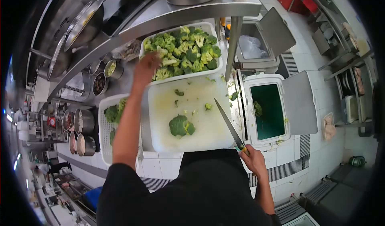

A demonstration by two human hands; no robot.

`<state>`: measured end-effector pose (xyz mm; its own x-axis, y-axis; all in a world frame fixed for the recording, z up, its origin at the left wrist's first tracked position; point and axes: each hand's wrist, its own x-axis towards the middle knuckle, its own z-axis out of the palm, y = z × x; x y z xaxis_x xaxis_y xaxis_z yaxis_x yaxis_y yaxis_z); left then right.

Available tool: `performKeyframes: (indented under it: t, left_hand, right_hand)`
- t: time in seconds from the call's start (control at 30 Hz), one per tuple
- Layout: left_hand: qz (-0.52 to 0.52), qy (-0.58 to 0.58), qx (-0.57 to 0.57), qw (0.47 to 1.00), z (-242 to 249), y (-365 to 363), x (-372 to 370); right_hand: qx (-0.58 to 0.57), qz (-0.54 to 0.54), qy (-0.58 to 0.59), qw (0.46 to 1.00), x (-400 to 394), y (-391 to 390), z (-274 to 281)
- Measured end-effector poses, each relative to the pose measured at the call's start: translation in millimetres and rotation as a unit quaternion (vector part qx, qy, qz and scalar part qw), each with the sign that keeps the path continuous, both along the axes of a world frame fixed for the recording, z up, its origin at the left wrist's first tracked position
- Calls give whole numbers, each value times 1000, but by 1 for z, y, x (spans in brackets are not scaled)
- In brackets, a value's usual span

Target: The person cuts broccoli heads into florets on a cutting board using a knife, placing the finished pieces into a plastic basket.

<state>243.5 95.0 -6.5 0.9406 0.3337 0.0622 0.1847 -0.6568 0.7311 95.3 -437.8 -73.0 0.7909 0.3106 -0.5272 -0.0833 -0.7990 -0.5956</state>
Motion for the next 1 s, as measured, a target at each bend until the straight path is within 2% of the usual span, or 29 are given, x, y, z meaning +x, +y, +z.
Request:
performKeyframes:
  t: [0.03,0.07,0.1,0.17,0.2,0.3,0.4,0.5,0.53,0.57,0.63,0.67,0.73,0.87,0.93,0.97,1.0]
  left_hand:
    - [-29,27,130,991,-16,-35,-52]
    - [-37,104,74,991,-10,-84,-96]
    - [-87,59,87,991,-40,-108,-138]
    - [-18,102,163,981,-60,-167,-182]
    - [-10,107,160,981,-73,-166,-189]
    - [46,129,117,984,-104,-151,-200]
    - [148,-30,-115,982,-103,-119,-191]
    - [195,-61,-158,966,-80,-91,-193]
    - [204,-35,-117,971,-53,-96,-192]
    - [204,-37,-122,971,-56,-93,-194]
    - [148,61,76,984,-66,-84,-199]
    - [147,58,73,985,-75,-84,-203]
    - [114,99,232,961,-91,-96,-211]
    - [34,33,248,968,-76,-157,-215]
    - [-41,11,277,960,-87,-177,-210]
    - [-43,2,274,961,-96,-179,-206]
    - [-63,3,273,960,-104,-180,-203]
  right_hand:
    - [3,9,6,1000,6,4,-1]
    - [13,15,4,1000,11,7,-2]
    - [22,21,2,1000,18,9,-3]
    - [25,57,1,998,34,11,-4]
    - [25,91,-6,996,42,12,-1]
    - [21,162,-28,986,62,13,5]
    - [-3,225,-26,974,78,16,14]
    - [-12,253,-31,967,74,26,19]
    - [-16,253,-31,967,69,31,19]
    - [-6,225,-26,974,63,40,17]
    - [1,198,-27,980,56,61,14]
    - [14,195,-20,981,56,74,11]
    - [20,207,-13,978,59,107,6]
    - [15,227,-39,973,78,157,-21]
    - [61,167,-10,984,86,164,-29]
    - [57,164,-18,985,89,159,-32]
    - [48,105,5,993,89,145,-34]
